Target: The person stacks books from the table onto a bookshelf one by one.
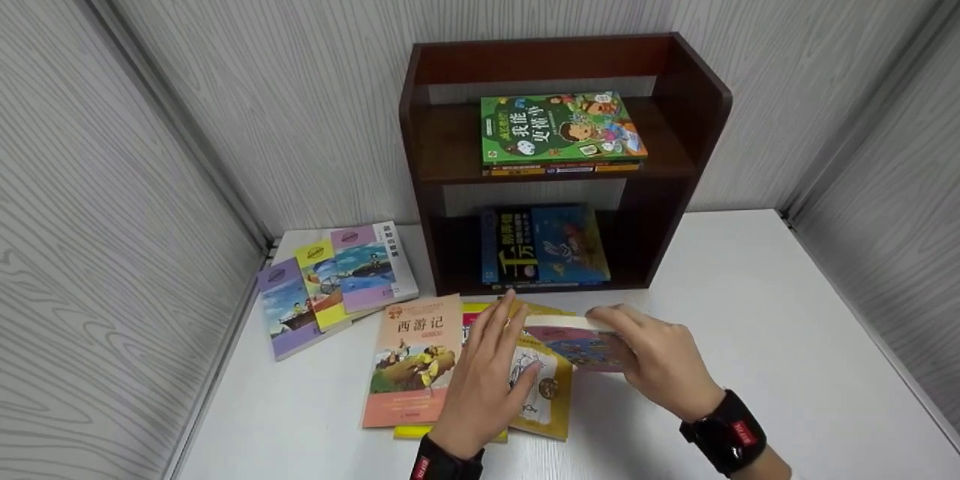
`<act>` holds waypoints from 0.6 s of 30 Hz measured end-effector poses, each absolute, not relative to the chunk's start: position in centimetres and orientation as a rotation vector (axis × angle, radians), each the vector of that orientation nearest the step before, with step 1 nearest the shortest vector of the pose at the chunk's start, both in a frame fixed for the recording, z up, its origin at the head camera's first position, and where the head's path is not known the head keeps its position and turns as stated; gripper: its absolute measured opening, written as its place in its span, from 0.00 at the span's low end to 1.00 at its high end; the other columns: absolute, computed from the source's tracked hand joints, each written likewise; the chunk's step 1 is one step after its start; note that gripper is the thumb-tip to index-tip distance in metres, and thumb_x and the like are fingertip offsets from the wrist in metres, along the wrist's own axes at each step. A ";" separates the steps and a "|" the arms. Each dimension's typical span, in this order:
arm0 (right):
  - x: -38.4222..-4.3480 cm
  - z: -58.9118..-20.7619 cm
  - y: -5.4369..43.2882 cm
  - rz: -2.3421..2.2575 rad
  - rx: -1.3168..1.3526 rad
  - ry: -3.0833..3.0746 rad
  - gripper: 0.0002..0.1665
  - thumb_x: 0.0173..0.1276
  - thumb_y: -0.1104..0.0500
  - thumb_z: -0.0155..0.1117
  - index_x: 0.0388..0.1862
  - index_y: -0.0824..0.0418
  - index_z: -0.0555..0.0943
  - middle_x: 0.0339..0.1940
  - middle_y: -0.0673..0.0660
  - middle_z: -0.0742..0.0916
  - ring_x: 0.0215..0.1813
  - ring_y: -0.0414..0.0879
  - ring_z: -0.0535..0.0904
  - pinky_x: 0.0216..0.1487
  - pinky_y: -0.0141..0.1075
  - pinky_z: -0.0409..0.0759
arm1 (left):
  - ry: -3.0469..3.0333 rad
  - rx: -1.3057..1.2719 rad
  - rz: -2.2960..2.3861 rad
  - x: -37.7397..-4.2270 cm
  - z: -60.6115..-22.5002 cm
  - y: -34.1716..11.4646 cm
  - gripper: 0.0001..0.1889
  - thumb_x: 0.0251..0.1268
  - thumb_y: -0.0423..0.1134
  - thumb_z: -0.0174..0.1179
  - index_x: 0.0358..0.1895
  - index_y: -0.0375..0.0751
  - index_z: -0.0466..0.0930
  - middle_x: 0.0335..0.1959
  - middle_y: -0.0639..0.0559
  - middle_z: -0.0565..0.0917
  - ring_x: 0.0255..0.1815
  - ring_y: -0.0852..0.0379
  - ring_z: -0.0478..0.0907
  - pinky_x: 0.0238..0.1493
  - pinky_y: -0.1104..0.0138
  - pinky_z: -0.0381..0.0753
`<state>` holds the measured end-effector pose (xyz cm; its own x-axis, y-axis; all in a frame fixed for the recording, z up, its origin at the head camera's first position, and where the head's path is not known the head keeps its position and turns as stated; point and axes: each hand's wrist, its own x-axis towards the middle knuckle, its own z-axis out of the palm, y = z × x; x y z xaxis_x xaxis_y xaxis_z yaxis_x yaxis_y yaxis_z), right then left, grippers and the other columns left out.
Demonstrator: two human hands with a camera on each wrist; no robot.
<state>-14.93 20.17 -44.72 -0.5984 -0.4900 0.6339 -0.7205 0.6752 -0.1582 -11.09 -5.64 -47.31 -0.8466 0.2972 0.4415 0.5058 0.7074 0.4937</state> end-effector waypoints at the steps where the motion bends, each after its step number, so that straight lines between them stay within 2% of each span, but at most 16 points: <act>1: -14.7 -44.7 19.9 0.537 0.956 -2.323 0.33 0.54 0.76 0.79 0.57 0.54 0.84 0.45 0.51 0.91 0.36 0.45 0.91 0.30 0.37 0.89 | -2.580 -0.646 -0.869 -11.2 -47.2 -5.5 0.38 0.77 0.46 0.65 0.83 0.40 0.59 0.86 0.42 0.57 0.84 0.40 0.57 0.83 0.50 0.63; 5: -13.7 -44.6 18.8 0.506 1.048 -2.284 0.34 0.52 0.76 0.80 0.55 0.51 0.85 0.46 0.49 0.92 0.39 0.44 0.92 0.36 0.39 0.91 | -2.586 -0.697 -0.848 -11.6 -47.0 -4.9 0.42 0.72 0.44 0.70 0.83 0.40 0.60 0.85 0.42 0.61 0.82 0.41 0.64 0.80 0.48 0.67; 9: -12.9 -44.4 18.0 0.497 1.098 -2.242 0.33 0.53 0.73 0.81 0.56 0.49 0.86 0.46 0.47 0.92 0.41 0.44 0.92 0.39 0.40 0.91 | -2.592 -0.722 -0.857 -11.8 -47.3 -4.6 0.40 0.68 0.37 0.72 0.81 0.39 0.65 0.82 0.42 0.67 0.78 0.43 0.70 0.77 0.48 0.71; 14: -12.5 -44.5 17.7 0.515 1.117 -2.224 0.30 0.55 0.71 0.80 0.56 0.50 0.86 0.46 0.47 0.92 0.41 0.43 0.92 0.39 0.39 0.91 | -2.597 -0.707 -0.887 -11.7 -47.7 -4.6 0.28 0.70 0.32 0.69 0.72 0.42 0.76 0.73 0.48 0.78 0.72 0.50 0.77 0.73 0.54 0.77; 18: -12.5 -44.8 17.8 0.576 1.089 -2.216 0.31 0.52 0.71 0.84 0.54 0.52 0.86 0.45 0.49 0.92 0.40 0.44 0.92 0.39 0.39 0.91 | -2.578 -0.720 -0.948 -11.6 -48.0 -4.5 0.16 0.74 0.36 0.65 0.62 0.46 0.83 0.62 0.52 0.86 0.63 0.54 0.82 0.66 0.59 0.83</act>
<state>-12.54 17.83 -44.81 -0.4860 -0.5544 0.6756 -0.8131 0.5702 -0.1171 -11.61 -4.53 -48.00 -0.8291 0.3503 0.4357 0.5492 0.6564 0.5173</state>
